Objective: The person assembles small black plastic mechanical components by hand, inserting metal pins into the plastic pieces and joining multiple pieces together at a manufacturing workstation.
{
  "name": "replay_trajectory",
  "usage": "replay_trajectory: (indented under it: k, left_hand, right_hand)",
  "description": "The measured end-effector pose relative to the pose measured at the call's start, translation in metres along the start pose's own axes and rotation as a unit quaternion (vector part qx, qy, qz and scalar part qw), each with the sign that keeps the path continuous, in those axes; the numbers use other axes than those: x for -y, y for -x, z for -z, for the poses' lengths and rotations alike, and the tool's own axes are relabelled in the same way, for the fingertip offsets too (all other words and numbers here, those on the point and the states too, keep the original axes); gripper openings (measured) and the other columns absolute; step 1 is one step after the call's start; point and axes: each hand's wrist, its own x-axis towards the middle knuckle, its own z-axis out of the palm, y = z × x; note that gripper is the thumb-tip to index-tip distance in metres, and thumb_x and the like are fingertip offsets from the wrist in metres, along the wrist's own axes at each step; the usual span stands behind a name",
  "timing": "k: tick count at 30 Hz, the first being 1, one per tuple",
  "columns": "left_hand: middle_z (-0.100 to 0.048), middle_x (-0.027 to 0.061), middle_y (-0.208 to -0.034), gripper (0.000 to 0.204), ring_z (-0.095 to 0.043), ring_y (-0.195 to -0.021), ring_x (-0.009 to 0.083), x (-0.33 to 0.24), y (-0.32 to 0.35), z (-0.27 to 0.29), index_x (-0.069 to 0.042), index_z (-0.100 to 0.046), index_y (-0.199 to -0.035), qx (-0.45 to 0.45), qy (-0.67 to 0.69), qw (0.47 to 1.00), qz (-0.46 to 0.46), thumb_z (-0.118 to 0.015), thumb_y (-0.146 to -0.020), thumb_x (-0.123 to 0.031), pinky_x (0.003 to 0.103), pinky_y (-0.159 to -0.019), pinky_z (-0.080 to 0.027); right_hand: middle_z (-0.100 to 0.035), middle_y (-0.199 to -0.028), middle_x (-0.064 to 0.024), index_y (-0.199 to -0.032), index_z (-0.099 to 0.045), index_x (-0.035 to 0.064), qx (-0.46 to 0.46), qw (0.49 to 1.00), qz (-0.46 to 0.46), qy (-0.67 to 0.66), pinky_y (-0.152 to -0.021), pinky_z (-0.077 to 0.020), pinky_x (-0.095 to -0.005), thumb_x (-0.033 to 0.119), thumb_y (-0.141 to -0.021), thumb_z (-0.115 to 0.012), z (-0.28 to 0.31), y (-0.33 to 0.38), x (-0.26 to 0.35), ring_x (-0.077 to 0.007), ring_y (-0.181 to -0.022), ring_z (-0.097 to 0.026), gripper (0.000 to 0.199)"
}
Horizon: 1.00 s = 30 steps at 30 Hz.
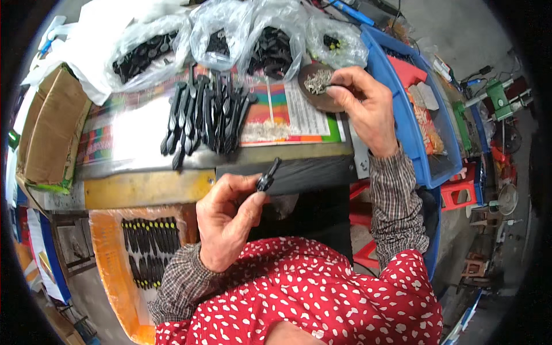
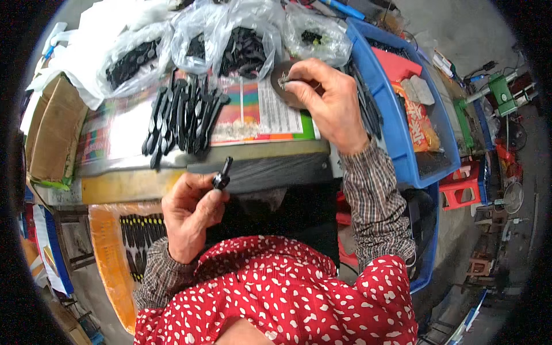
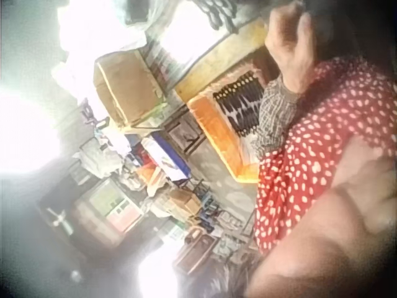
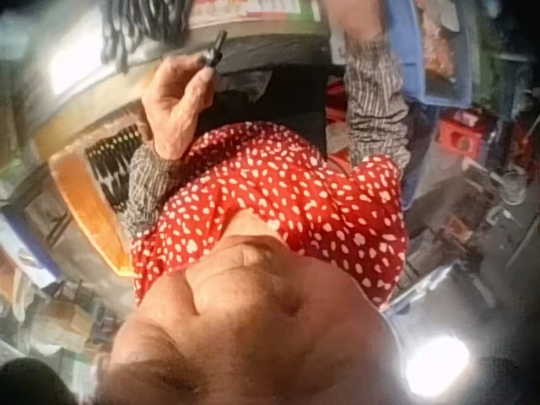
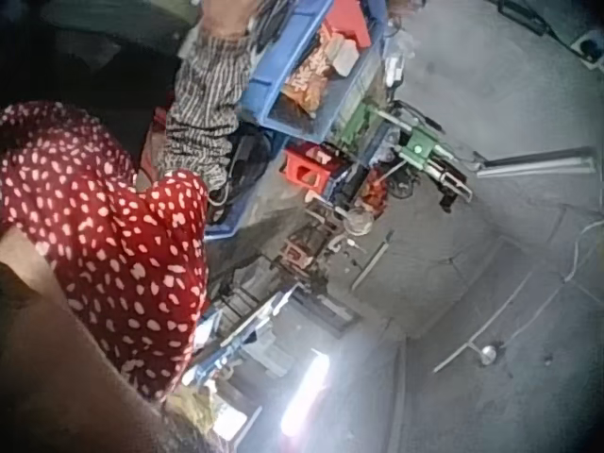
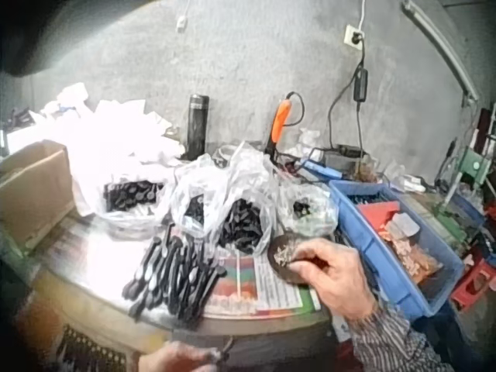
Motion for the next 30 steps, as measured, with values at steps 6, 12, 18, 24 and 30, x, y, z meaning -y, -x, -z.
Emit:
replay_trajectory:
  k: [6,12,18,24,30]
  left_hand:
    - [-0.061,0.0091,-0.081,0.013,-0.046,-0.052,0.0064,0.004,0.004,-0.002,-0.001,-0.054,-0.1,0.002,0.092,0.995,0.029,-0.057,-0.089,-0.005,0.017,-0.043,-0.034]
    - [-0.061,0.0087,-0.08,0.011,-0.045,-0.05,0.0069,0.008,0.008,-0.002,-0.004,-0.053,-0.099,0.006,0.112,0.992,0.051,-0.057,-0.089,-0.006,0.018,-0.042,-0.032]
    - [-0.061,0.0085,-0.08,0.013,-0.045,-0.047,0.008,0.013,0.015,0.002,-0.005,-0.053,-0.101,0.004,0.137,0.988,0.072,-0.057,-0.089,-0.007,0.018,-0.039,-0.029]
    - [-0.062,0.0071,-0.08,0.013,-0.045,-0.05,0.0051,0.014,0.015,0.004,-0.002,-0.053,-0.102,0.016,0.179,0.981,0.078,-0.057,-0.09,-0.006,0.018,-0.04,-0.03]
    - [-0.063,0.0069,-0.08,0.013,-0.046,-0.05,0.0051,0.015,0.017,0.005,-0.002,-0.053,-0.102,0.01,0.173,0.982,0.078,-0.057,-0.09,-0.006,0.018,-0.041,-0.031]
  right_hand:
    - [-0.06,-0.084,-0.0108,-0.089,-0.06,-0.0005,-0.006,0.995,0.091,0.041,-0.064,-0.0487,-0.0301,-0.005,-0.07,-0.069,-0.022,0.057,0.033,-0.0231,-0.073,-0.061,0.021]
    - [-0.062,-0.086,-0.0085,-0.096,-0.059,-0.0013,0.037,0.995,0.011,-0.092,-0.057,-0.0493,-0.0231,-0.004,-0.078,-0.065,-0.044,0.09,0.046,-0.0121,-0.069,-0.061,0.019]
    - [-0.062,-0.086,-0.006,-0.103,-0.057,-0.0032,0.061,0.944,-0.16,-0.283,-0.059,-0.0506,-0.0202,-0.003,-0.083,-0.063,-0.053,0.104,0.06,-0.0079,-0.068,-0.06,0.021]
    - [-0.062,-0.086,-0.0049,-0.103,-0.057,-0.0025,0.067,0.934,-0.18,-0.3,-0.06,-0.05,-0.019,-0.003,-0.083,-0.062,-0.06,0.109,0.062,-0.0071,-0.067,-0.059,0.02]
    - [-0.061,-0.083,-0.0033,-0.104,-0.058,-0.0016,0.054,0.928,-0.188,-0.318,-0.059,-0.0493,-0.0184,-0.003,-0.083,-0.062,-0.064,0.11,0.067,-0.0065,-0.066,-0.059,0.022]
